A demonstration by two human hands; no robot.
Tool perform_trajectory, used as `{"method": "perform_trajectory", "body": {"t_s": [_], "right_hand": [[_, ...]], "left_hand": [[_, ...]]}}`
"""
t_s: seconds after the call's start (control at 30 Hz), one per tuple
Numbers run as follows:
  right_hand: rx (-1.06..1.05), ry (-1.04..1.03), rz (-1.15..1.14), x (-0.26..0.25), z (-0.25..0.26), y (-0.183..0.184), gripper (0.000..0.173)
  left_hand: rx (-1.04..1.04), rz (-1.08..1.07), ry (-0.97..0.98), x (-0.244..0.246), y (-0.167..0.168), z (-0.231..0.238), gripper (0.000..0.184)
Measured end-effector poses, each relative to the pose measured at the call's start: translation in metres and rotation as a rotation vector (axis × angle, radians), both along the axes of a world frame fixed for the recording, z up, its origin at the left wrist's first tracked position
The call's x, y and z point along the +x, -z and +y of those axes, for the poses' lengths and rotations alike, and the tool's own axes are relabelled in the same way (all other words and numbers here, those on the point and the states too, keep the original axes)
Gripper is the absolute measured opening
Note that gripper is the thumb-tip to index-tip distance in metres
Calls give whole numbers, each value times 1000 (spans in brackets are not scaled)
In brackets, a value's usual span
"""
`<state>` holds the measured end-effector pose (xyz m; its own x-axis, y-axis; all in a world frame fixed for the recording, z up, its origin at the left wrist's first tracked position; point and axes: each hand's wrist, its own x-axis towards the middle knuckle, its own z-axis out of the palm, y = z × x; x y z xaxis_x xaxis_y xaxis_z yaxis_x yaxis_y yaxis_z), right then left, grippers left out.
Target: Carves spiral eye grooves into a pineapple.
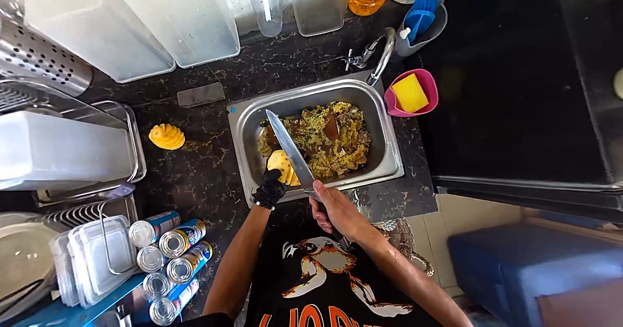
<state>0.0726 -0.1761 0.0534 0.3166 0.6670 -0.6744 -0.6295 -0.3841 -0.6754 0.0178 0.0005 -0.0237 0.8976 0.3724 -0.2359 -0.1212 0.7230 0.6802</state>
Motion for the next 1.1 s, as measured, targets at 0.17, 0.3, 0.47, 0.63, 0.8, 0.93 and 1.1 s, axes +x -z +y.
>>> {"method": "perform_trajectory", "body": {"t_s": [0.17,0.3,0.47,0.63,0.8,0.93,1.1], "right_hand": [[15,21,7,-7,-5,1,56],[36,19,66,-10,-14,-1,57],[-12,-17,203,-6,-33,-9,59],[-46,36,255,3,-19,-10,58],[-98,80,296,11,-2,-5,60],[-59,131,122,3,0,-3,58],[-21,4,-78,-6,-2,-1,55]], "left_hand": [[54,-209,72,-13,77,9,64],[33,-150,133,-16,68,11,71],[79,-208,234,-12,65,16,74],[210,-78,223,-19,58,-3,86],[278,126,199,-5,-22,-14,89],[154,200,67,-12,10,-17,84],[134,-135,52,-9,65,-7,58]]}}
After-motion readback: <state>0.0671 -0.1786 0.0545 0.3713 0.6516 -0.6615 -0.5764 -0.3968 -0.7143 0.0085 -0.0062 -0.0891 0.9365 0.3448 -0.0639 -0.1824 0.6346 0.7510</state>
